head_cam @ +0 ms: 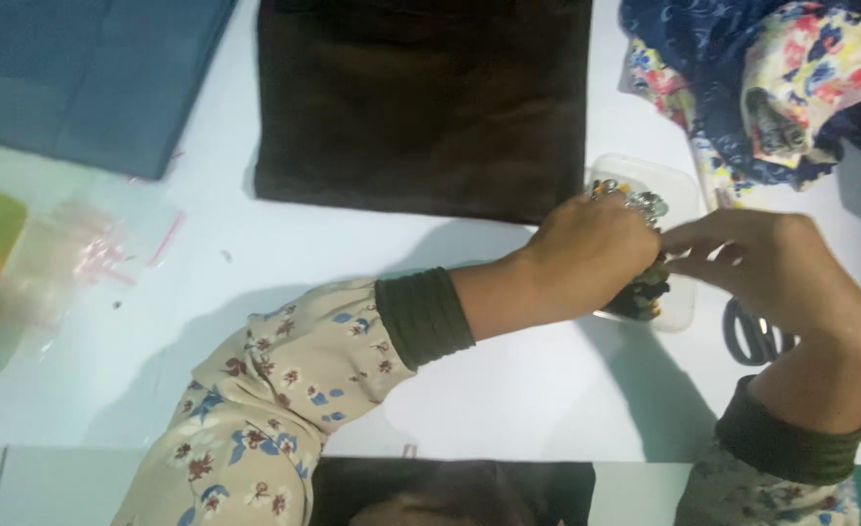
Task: Sorting and bagging small black buttons into plastic zip bags.
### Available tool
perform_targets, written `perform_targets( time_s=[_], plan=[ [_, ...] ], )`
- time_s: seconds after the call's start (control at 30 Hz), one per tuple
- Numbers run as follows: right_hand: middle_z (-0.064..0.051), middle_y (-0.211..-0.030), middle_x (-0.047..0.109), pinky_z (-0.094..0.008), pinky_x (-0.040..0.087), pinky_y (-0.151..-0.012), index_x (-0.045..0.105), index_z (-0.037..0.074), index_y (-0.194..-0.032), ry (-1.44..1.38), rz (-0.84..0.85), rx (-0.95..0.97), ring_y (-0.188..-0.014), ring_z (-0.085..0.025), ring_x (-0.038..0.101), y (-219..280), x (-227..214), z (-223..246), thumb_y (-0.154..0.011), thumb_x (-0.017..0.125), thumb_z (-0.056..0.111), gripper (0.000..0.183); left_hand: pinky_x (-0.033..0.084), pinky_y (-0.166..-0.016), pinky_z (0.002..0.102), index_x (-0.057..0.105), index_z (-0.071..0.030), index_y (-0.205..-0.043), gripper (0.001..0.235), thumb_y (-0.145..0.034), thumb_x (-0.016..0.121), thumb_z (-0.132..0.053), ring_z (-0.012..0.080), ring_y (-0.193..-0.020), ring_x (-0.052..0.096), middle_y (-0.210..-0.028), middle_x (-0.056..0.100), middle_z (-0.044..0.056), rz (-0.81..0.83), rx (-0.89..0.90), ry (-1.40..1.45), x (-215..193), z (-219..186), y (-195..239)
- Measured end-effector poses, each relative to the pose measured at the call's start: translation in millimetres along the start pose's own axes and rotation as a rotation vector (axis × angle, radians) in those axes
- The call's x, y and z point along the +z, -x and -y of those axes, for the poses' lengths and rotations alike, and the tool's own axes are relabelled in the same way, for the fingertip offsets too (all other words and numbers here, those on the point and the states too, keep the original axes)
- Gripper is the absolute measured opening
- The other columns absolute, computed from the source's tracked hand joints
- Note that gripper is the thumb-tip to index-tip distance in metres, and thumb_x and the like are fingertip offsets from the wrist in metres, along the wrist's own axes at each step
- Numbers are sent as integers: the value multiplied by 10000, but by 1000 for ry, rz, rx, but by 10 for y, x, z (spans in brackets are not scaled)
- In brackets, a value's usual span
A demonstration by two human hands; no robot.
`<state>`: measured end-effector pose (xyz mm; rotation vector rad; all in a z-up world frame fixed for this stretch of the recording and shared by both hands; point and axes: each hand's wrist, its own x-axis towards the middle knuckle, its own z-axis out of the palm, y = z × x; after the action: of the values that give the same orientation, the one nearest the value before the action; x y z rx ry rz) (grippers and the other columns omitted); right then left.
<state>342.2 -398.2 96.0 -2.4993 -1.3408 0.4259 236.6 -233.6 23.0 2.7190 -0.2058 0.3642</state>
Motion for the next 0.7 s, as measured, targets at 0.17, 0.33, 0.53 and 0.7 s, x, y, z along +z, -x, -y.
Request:
perform_targets(
  time_s=[0.17,0.33,0.53,0.7],
  plan=[
    [63,-855,853,-274,570,-713,857,237,-966,82,145,22,-714,-118,769,-94,181,-278,-746,871,200,224,505,-656,381,731,-303,-831,274,-812,646,-43,237,-870,713,-883,723,-58,367,2,-156,170,-43,-253],
    [65,-898,863,-276,566,-780,841,200,-946,46,260,196,-781,-128,778,-118,239,24,-741,830,124,219,429,-773,407,711,-361,-775,274,-850,591,-126,210,-819,712,-865,733,-86,391,86,-200,388,73,-295],
    [-1,-853,772,-346,471,-698,717,183,-854,214,352,405,-790,-234,673,-185,359,157,-716,829,304,215,400,-768,443,675,-295,-627,274,-746,605,-59,271,-637,678,-646,682,-33,179,140,-98,571,204,-197],
    [-25,-768,763,-361,462,-652,709,127,-798,213,291,336,-711,-222,651,-218,464,60,-792,773,242,132,398,-763,397,529,-266,-513,383,-658,644,68,214,-505,580,-521,592,-27,155,146,-239,616,206,-187]
  ],
)
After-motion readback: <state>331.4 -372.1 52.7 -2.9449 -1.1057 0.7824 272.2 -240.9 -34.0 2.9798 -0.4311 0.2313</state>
